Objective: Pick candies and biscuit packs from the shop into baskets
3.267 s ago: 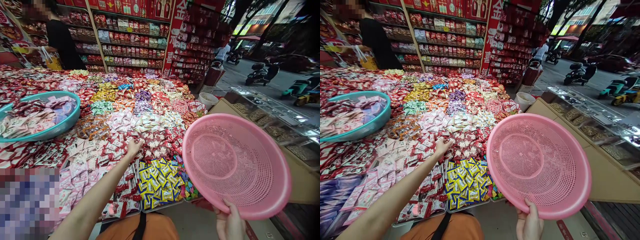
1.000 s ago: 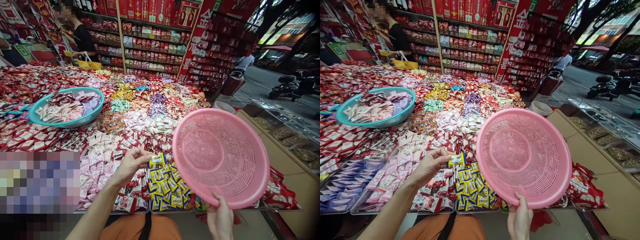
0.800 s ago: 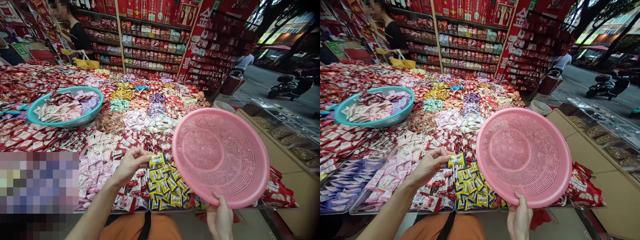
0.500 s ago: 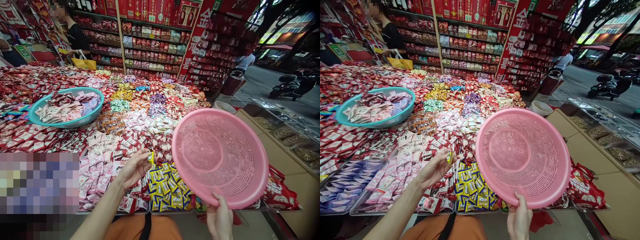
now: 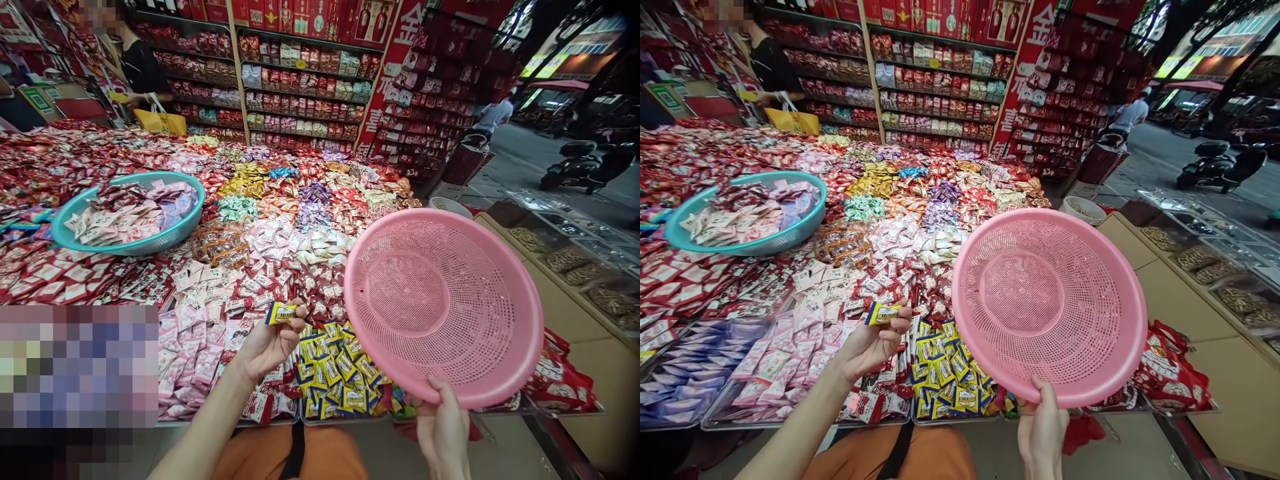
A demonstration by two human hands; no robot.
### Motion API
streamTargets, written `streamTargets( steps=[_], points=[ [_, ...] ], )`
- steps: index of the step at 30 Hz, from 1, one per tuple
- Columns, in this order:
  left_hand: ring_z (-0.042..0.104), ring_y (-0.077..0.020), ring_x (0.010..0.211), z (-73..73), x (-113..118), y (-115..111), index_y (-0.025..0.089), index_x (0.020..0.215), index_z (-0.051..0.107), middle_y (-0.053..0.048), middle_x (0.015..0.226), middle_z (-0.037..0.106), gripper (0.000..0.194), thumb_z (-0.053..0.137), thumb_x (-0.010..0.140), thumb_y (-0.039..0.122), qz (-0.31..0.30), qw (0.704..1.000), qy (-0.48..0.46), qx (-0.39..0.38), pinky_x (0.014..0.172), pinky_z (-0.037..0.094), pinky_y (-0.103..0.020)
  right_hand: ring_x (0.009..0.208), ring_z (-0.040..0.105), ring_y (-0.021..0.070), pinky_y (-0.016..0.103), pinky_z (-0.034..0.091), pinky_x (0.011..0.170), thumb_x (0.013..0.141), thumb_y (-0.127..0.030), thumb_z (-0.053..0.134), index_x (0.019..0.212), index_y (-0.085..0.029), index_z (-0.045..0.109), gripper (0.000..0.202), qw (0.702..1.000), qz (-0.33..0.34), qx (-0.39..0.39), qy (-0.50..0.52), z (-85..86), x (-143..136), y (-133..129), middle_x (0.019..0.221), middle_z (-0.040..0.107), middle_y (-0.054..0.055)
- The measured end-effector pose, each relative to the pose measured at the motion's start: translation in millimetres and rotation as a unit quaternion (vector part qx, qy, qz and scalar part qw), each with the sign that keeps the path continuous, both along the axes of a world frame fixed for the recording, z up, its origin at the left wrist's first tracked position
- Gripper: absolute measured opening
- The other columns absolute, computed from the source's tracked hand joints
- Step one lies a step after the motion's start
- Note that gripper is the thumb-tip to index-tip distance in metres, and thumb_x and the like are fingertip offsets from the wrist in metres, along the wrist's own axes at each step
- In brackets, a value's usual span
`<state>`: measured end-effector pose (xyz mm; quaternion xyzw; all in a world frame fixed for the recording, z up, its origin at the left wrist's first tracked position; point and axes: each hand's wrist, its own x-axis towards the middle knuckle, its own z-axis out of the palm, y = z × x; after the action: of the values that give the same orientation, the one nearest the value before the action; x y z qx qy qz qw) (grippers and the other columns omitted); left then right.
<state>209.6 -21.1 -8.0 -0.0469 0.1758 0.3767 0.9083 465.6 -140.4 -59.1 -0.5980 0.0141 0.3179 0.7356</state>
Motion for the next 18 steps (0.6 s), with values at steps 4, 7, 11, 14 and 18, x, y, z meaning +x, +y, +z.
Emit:
streamTargets(
  steps=[4,7,11,14,18],
  points=[
    [0.052,-0.0048,0.061,2.6,-1,1,0.018,0.102,0.056,-0.005,0.083,0.052,0.028,0.044,0.083,0.001,-0.007,1.000,0.015,0.011,0.043,0.041,-0.005,0.061,0.051,0.0091,0.017,0.046,0.042,0.051,-0.015,0.071,0.073,-0.015,0.056,0.026,1.000,0.004,-0.005,0.007,2.0,0,2,0.076,0.053,-0.004],
    [0.049,-0.0034,0.056,5.2,-1,3,0.016,0.099,0.057,-0.004,0.081,0.053,0.024,0.047,0.082,0.002,-0.013,0.999,0.033,0.016,0.040,0.039,-0.005,0.063,0.052,0.0094,0.016,0.048,0.043,0.051,-0.014,0.071,0.071,-0.015,0.056,0.025,1.000,0.000,-0.003,0.011,3.2,0,3,0.077,0.053,-0.003],
    [0.041,0.0000,0.044,1.7,-1,9,0.013,0.092,0.059,-0.002,0.076,0.052,0.012,0.054,0.081,0.009,-0.032,0.991,0.116,0.050,0.029,0.030,-0.004,0.063,0.050,0.0081,0.014,0.048,0.045,0.051,-0.013,0.071,0.068,-0.016,0.055,0.023,1.000,-0.005,0.013,0.005,5.3,-1,3,0.075,0.052,-0.004],
    [0.035,0.0022,0.037,-7.1,0,11,0.012,0.093,0.060,-0.001,0.075,0.054,0.012,0.057,0.082,0.016,-0.027,0.978,0.197,0.065,0.024,0.024,-0.004,0.063,0.051,0.0077,0.013,0.046,0.044,0.052,-0.015,0.071,0.071,-0.016,0.057,0.024,1.000,-0.005,0.009,0.006,5.9,-2,0,0.078,0.053,-0.004],
    [0.047,0.0007,0.042,-16.6,4,6,0.012,0.094,0.062,-0.001,0.075,0.056,0.016,0.062,0.079,0.018,-0.025,0.961,0.267,0.063,0.029,0.035,-0.004,0.064,0.052,0.0084,0.013,0.044,0.043,0.052,-0.015,0.071,0.076,-0.016,0.059,0.027,1.000,-0.013,-0.005,0.002,5.3,-2,-5,0.080,0.054,-0.004]
  ],
)
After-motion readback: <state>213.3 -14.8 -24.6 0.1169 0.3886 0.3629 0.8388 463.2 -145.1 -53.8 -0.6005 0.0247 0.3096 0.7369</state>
